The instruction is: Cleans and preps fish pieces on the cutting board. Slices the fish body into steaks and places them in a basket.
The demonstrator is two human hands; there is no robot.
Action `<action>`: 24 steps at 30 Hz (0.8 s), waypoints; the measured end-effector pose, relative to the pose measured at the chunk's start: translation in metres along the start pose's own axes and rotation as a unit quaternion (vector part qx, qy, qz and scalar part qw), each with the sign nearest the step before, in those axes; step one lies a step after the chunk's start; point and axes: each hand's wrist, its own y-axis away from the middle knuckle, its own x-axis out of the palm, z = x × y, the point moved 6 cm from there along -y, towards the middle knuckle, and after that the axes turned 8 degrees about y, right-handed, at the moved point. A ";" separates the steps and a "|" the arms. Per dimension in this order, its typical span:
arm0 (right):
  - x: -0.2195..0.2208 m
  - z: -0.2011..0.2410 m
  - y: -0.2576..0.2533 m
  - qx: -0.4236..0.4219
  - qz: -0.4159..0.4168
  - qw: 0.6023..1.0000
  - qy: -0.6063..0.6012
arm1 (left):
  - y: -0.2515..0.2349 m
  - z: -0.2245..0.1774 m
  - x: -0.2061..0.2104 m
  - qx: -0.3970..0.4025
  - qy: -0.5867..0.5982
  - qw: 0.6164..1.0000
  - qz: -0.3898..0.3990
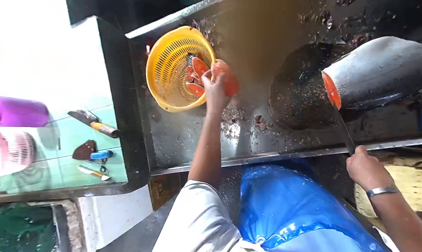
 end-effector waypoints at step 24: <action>0.016 -0.014 0.002 -0.037 -0.031 0.998 -0.037 | 0.069 0.063 -0.091 -0.211 0.338 0.895 -0.202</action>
